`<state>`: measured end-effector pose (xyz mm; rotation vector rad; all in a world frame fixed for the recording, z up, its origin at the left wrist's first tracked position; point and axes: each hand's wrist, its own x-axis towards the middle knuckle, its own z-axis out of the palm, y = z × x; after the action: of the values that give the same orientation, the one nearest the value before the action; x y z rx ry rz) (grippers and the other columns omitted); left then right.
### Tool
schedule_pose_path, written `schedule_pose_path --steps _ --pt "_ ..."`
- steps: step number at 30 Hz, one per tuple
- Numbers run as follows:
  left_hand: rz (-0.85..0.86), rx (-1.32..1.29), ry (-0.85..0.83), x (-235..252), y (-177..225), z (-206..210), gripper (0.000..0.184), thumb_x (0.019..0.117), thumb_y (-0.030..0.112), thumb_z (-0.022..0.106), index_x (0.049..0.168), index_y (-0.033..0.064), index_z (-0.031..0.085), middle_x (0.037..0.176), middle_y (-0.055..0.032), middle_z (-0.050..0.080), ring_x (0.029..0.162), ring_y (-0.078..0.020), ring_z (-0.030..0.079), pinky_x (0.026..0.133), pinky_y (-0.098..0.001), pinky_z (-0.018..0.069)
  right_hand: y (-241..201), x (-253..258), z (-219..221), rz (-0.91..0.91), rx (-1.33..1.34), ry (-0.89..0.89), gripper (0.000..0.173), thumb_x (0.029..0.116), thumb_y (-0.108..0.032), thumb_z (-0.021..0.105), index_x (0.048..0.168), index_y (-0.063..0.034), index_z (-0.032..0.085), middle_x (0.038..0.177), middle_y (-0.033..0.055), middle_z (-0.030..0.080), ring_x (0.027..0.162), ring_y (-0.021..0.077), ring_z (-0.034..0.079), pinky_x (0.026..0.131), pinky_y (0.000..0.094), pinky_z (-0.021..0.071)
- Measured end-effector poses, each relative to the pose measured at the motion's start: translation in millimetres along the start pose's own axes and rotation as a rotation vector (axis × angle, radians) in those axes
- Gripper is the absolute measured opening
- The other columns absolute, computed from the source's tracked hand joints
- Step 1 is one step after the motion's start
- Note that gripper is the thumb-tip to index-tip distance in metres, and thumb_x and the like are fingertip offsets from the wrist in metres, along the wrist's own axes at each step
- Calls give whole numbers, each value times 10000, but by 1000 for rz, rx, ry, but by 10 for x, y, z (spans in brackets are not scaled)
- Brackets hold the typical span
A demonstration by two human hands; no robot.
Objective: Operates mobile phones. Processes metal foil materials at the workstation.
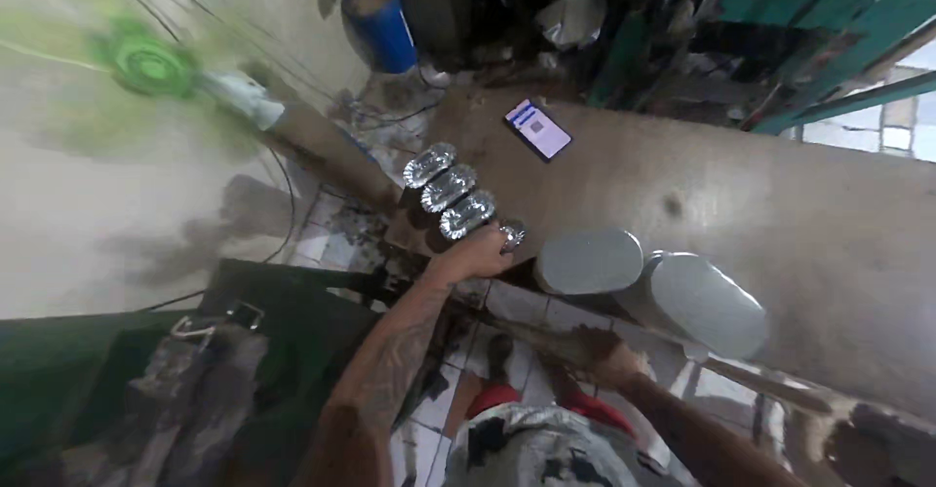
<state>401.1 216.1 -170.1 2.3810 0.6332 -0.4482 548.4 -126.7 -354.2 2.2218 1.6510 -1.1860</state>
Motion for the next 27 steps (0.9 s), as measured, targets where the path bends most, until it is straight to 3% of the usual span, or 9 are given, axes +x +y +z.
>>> schedule_pose_path --steps 8,10,12,14,16,19,22,24,27 --pt "38 149 -225 477 -205 62 467 941 400 714 1250 51 691 1357 -249 566 1200 -374 609 1021 -564 505 60 45 -11 68 141 -27 1021 790 -735 686 1574 -145 403 1617 123 406 1502 333 359 1228 567 278" --pt "114 115 -206 479 -242 118 370 983 302 655 1210 13 695 1257 -249 628 1176 -387 614 1014 -586 490 -32 27 -64 36 143 5 1018 795 -727 685 1561 -111 421 1613 142 409 1505 343 352 1234 575 242" --pt "164 56 -197 489 -263 132 342 999 168 615 1276 -31 640 1259 -268 616 1188 -397 607 1026 -577 488 -241 -96 -234 81 256 -15 892 867 -620 693 1537 -85 448 1581 175 440 1488 364 364 1239 596 186" --pt "187 9 -197 506 -282 116 408 1005 98 589 1386 -45 560 1364 -290 559 1285 -408 551 1098 -564 439 -530 -503 -652 91 518 -9 628 994 -456 633 1476 -68 528 1485 198 538 1408 345 479 1204 567 312" --pt "198 -8 -199 473 -310 108 408 1002 89 586 1389 -40 558 1371 -291 551 1284 -416 546 1089 -575 442 -846 -1128 -1178 -69 731 282 493 997 -410 642 1332 -48 649 1300 171 662 1226 269 626 1090 489 483" --pt "150 71 -188 464 -261 160 352 979 208 660 1260 -4 652 1271 -268 618 1167 -419 617 984 -625 503 -815 -1543 -1799 -139 299 990 507 953 -473 660 1143 -8 727 1093 176 734 1064 322 693 940 508 562" --pt "23 243 -261 425 -32 81 453 911 331 748 1191 -17 671 1184 -267 656 1097 -439 646 929 -664 514 -326 -1391 -2086 -57 -11 803 591 885 -560 718 1184 -50 721 1149 138 732 1165 341 661 1187 566 358" --pt "-15 209 -179 239 234 -176 437 945 317 702 1242 0 649 1206 -276 644 1090 -441 648 908 -667 516 -131 -1210 -1971 -154 -2 753 375 897 -374 760 1110 -67 729 1041 96 736 1059 280 687 1192 537 356" --pt "-11 -36 94 -86 786 -512 437 1055 304 562 1351 -17 590 1370 -302 549 1234 -457 568 1011 -657 461 47 -1217 -1973 -260 161 760 360 1039 -353 546 1134 -56 727 1078 80 734 1116 224 679 1231 498 320"
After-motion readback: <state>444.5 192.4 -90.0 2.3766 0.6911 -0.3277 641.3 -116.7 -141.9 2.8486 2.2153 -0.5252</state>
